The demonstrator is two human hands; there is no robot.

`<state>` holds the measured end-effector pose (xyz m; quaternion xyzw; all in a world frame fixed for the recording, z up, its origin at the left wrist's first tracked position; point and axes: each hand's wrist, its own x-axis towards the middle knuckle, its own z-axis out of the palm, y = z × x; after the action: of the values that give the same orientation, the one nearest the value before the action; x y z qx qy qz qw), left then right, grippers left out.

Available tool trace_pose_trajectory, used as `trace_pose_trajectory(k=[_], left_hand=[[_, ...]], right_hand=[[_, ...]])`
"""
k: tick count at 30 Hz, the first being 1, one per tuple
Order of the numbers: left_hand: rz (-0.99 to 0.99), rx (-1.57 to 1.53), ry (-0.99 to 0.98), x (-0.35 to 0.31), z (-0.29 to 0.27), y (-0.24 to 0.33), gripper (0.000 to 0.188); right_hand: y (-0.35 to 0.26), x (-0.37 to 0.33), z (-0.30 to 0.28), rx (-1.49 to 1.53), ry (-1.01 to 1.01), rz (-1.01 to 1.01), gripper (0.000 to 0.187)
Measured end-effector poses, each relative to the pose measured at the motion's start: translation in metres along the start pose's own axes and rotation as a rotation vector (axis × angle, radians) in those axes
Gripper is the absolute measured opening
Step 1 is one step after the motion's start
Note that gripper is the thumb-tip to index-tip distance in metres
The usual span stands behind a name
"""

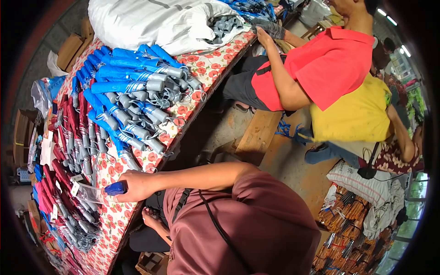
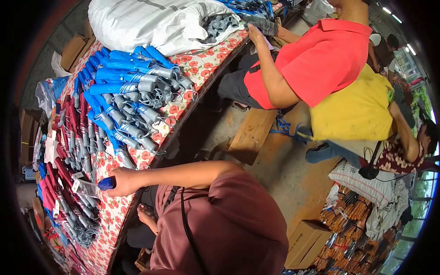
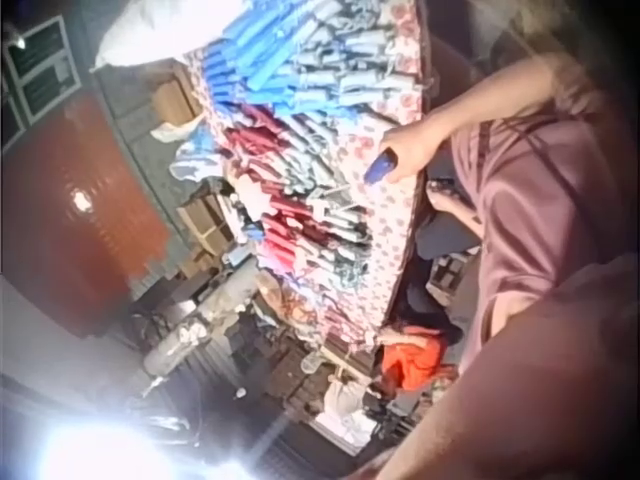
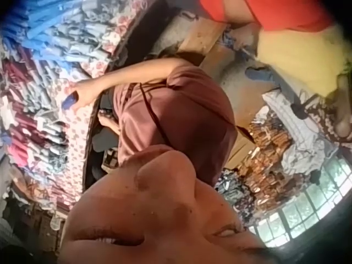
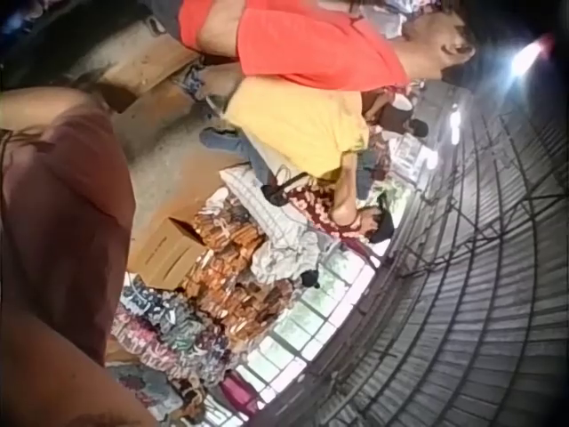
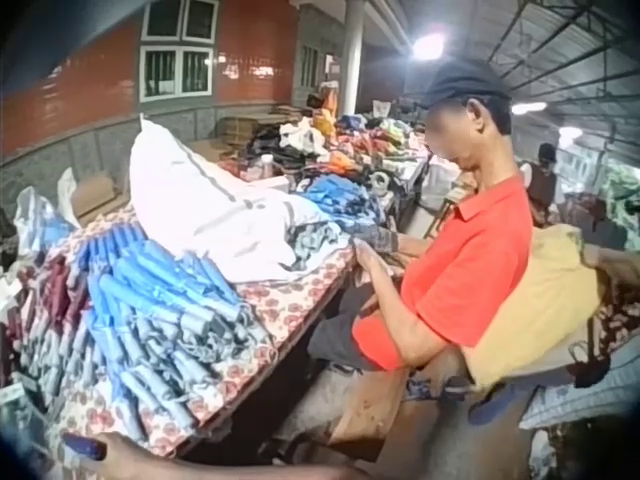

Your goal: Applying labels and tags to folded umbrellas at a production table.

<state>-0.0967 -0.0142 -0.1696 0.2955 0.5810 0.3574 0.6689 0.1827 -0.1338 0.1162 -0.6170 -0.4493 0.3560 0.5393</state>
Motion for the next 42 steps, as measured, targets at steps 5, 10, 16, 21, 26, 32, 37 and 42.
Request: trace_pose_trajectory(k=[5, 10, 16, 21, 26, 32, 37, 42], left_hand=[[-0.053, -0.141, -0.204, -0.002, -0.013, -0.003, 0.023], [-0.072, -0.33, -0.466, -0.038, -0.005, 0.027, 0.04], [-0.008, -0.271, -0.426, -0.146, 0.08, 0.131, 0.058], [0.268, 0.01, -0.25, -0.167, 0.119, 0.166, 0.041], [0.248, 0.081, 0.0, -0.163, 0.112, 0.16, 0.03], [0.247, 0.019, 0.103, -0.175, 0.146, 0.172, 0.03], [0.334, 0.112, 0.144, -0.182, 0.149, 0.17, 0.022], [0.412, 0.107, 0.105, -0.183, 0.151, 0.174, 0.018]], right_hand=[[-0.009, 0.003, -0.014, 0.241, -0.007, 0.092, 0.031], [0.009, 0.026, -0.019, 0.206, -0.039, 0.111, 0.024], [-0.006, 0.039, -0.02, 0.492, -0.158, 0.347, 0.025], [0.018, 0.044, -0.014, 0.511, -0.094, 0.271, 0.027], [0.014, 0.036, -0.013, 0.504, -0.246, 0.314, 0.016], [0.0, 0.045, -0.008, 0.262, -0.4, 0.302, 0.02], [0.02, 0.047, -0.006, 0.352, -0.545, 0.324, 0.029], [0.013, 0.045, -0.001, 0.374, -0.435, 0.497, 0.038]])
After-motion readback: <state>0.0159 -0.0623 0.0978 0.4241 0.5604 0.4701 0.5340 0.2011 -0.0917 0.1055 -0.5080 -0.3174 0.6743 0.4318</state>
